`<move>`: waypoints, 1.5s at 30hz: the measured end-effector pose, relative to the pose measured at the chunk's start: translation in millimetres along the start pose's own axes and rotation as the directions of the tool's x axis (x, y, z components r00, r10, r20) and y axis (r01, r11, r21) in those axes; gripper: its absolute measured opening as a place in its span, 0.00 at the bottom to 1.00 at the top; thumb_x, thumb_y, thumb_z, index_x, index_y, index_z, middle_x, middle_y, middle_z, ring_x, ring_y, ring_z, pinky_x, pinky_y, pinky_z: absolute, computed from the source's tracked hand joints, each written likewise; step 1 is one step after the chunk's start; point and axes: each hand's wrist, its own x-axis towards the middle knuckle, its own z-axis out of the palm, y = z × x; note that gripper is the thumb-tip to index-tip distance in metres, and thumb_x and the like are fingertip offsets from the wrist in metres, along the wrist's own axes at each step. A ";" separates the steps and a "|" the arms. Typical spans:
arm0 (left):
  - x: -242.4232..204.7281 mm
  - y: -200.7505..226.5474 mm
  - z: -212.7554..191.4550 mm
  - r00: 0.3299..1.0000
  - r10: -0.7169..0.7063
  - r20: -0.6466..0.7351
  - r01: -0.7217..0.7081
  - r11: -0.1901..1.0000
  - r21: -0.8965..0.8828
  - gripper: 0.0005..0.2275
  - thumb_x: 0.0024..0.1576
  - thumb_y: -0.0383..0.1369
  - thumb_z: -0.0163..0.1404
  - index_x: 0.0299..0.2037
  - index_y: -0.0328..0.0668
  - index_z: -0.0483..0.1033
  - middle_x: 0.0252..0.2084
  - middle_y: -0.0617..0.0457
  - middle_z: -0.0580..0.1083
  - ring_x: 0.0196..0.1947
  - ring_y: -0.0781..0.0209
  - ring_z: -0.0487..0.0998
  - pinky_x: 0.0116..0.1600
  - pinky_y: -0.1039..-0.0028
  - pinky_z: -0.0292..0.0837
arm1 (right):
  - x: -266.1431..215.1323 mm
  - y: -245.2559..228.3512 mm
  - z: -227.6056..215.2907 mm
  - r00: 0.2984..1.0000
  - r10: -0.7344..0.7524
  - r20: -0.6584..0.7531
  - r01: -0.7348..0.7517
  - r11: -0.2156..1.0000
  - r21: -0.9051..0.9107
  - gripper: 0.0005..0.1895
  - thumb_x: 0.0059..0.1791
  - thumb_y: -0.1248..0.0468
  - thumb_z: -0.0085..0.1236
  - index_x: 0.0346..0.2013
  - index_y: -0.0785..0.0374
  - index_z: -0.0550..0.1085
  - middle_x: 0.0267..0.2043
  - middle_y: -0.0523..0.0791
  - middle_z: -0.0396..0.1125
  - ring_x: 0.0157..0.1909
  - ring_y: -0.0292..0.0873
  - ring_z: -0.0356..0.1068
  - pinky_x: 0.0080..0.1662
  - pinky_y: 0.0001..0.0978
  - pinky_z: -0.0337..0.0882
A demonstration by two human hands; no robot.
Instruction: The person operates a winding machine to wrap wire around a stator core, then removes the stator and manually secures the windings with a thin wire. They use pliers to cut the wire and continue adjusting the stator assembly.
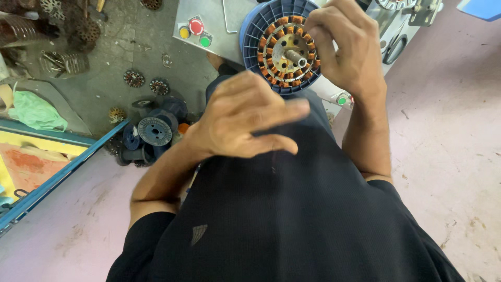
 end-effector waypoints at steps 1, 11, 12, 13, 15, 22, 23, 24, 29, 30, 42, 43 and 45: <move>-2.7 -6.6 0.7 0.995 -0.096 0.008 0.095 0.994 0.061 0.28 0.50 0.44 0.68 0.54 0.34 0.74 0.34 0.55 0.73 0.35 0.58 0.73 0.43 0.67 0.73 | -2.4 0.0 -3.8 0.999 0.047 -0.018 -0.047 0.998 0.034 0.05 0.59 0.79 0.58 0.44 0.69 0.75 0.42 0.48 0.69 0.39 0.42 0.72 0.41 0.31 0.72; -16.9 -63.0 46.1 0.910 -0.413 -0.040 0.415 0.905 0.095 0.11 0.58 0.27 0.63 0.48 0.41 0.78 0.42 0.51 0.77 0.44 0.53 0.77 0.50 0.66 0.73 | -21.1 -19.6 1.9 0.984 0.151 0.090 -0.167 0.963 0.210 0.14 0.54 0.75 0.69 0.50 0.71 0.72 0.46 0.49 0.71 0.44 0.41 0.76 0.49 0.28 0.77; -15.9 -63.2 47.4 0.919 -0.391 -0.053 0.394 0.915 0.091 0.10 0.58 0.27 0.63 0.47 0.40 0.78 0.42 0.51 0.78 0.44 0.53 0.77 0.50 0.66 0.74 | -23.0 -20.0 4.8 0.983 0.172 0.068 -0.183 0.959 0.217 0.13 0.54 0.75 0.69 0.49 0.70 0.73 0.47 0.49 0.72 0.43 0.41 0.77 0.47 0.28 0.77; -14.3 -63.6 47.1 0.928 -0.367 -0.067 0.372 0.924 0.089 0.10 0.58 0.26 0.63 0.47 0.40 0.78 0.43 0.51 0.78 0.45 0.53 0.77 0.51 0.66 0.74 | -24.0 -19.9 8.3 0.981 0.190 0.044 -0.195 0.955 0.224 0.13 0.53 0.75 0.69 0.49 0.69 0.74 0.47 0.48 0.72 0.43 0.40 0.77 0.46 0.27 0.77; -10.3 -61.5 46.9 0.928 -0.366 -0.072 0.369 0.928 0.048 0.10 0.58 0.25 0.63 0.48 0.40 0.78 0.42 0.51 0.78 0.43 0.54 0.77 0.49 0.68 0.75 | -26.7 -18.7 10.1 0.981 0.192 0.001 -0.187 0.957 0.223 0.12 0.53 0.75 0.70 0.49 0.67 0.76 0.48 0.48 0.73 0.43 0.40 0.77 0.45 0.27 0.77; 2.8 -51.9 45.1 0.950 -0.288 -0.121 0.289 0.957 -0.011 0.11 0.58 0.24 0.64 0.48 0.38 0.78 0.40 0.52 0.77 0.40 0.57 0.78 0.45 0.70 0.75 | -33.9 -15.6 -1.5 0.988 0.134 -0.080 -0.116 0.972 0.204 0.12 0.52 0.73 0.73 0.48 0.66 0.79 0.46 0.47 0.74 0.43 0.41 0.76 0.44 0.27 0.75; 3.7 -51.0 44.5 0.953 -0.274 -0.125 0.274 0.961 -0.020 0.11 0.58 0.25 0.64 0.48 0.38 0.78 0.40 0.52 0.78 0.40 0.58 0.78 0.46 0.70 0.76 | -34.2 -15.7 -2.3 0.988 0.130 -0.085 -0.110 0.971 0.213 0.12 0.52 0.72 0.73 0.48 0.65 0.80 0.46 0.47 0.74 0.43 0.40 0.76 0.44 0.27 0.75; 4.2 -50.1 43.6 0.957 -0.260 -0.129 0.259 0.965 -0.029 0.11 0.59 0.26 0.65 0.49 0.38 0.78 0.41 0.52 0.78 0.40 0.59 0.78 0.46 0.71 0.76 | -34.5 -16.1 -3.0 0.988 0.131 -0.087 -0.108 0.967 0.229 0.12 0.52 0.72 0.73 0.48 0.65 0.80 0.46 0.47 0.74 0.43 0.40 0.76 0.44 0.27 0.75; 6.6 -45.4 41.1 0.957 -0.256 -0.138 0.252 0.967 -0.046 0.12 0.59 0.27 0.66 0.48 0.38 0.78 0.41 0.53 0.79 0.40 0.60 0.78 0.46 0.72 0.76 | -33.3 -14.7 -5.3 0.991 0.097 -0.097 -0.069 0.963 0.262 0.10 0.53 0.71 0.73 0.47 0.63 0.80 0.46 0.47 0.75 0.43 0.39 0.76 0.43 0.26 0.75; 7.5 -44.7 41.1 0.958 -0.252 -0.141 0.247 0.968 -0.050 0.11 0.59 0.27 0.66 0.48 0.38 0.78 0.41 0.53 0.79 0.40 0.61 0.78 0.46 0.72 0.76 | -33.1 -14.2 -5.8 0.991 0.090 -0.100 -0.060 0.961 0.269 0.09 0.53 0.71 0.73 0.46 0.64 0.80 0.45 0.47 0.74 0.42 0.38 0.76 0.42 0.26 0.75; 10.5 -38.2 34.9 0.947 -0.284 -0.148 0.271 0.957 -0.105 0.08 0.59 0.26 0.65 0.43 0.39 0.79 0.39 0.54 0.78 0.39 0.62 0.78 0.44 0.74 0.75 | -28.7 -14.9 -8.5 0.995 0.054 -0.079 -0.027 0.952 0.305 0.09 0.54 0.73 0.71 0.45 0.65 0.79 0.45 0.47 0.75 0.43 0.38 0.77 0.42 0.25 0.75; 10.5 -38.5 34.7 0.943 -0.300 -0.141 0.285 0.951 -0.119 0.07 0.59 0.26 0.65 0.43 0.39 0.79 0.39 0.54 0.78 0.38 0.62 0.78 0.44 0.74 0.75 | -27.8 -15.7 -8.7 0.995 0.056 -0.078 -0.028 0.947 0.320 0.09 0.54 0.73 0.72 0.46 0.65 0.79 0.45 0.47 0.75 0.43 0.38 0.77 0.43 0.25 0.76; 10.3 -39.7 34.7 0.944 -0.299 -0.136 0.286 0.952 -0.107 0.06 0.61 0.27 0.63 0.43 0.39 0.78 0.40 0.54 0.77 0.39 0.61 0.77 0.43 0.74 0.75 | -25.9 -17.9 -8.8 0.996 0.059 -0.074 -0.031 0.943 0.331 0.10 0.54 0.72 0.72 0.46 0.65 0.78 0.45 0.47 0.75 0.44 0.39 0.77 0.44 0.25 0.76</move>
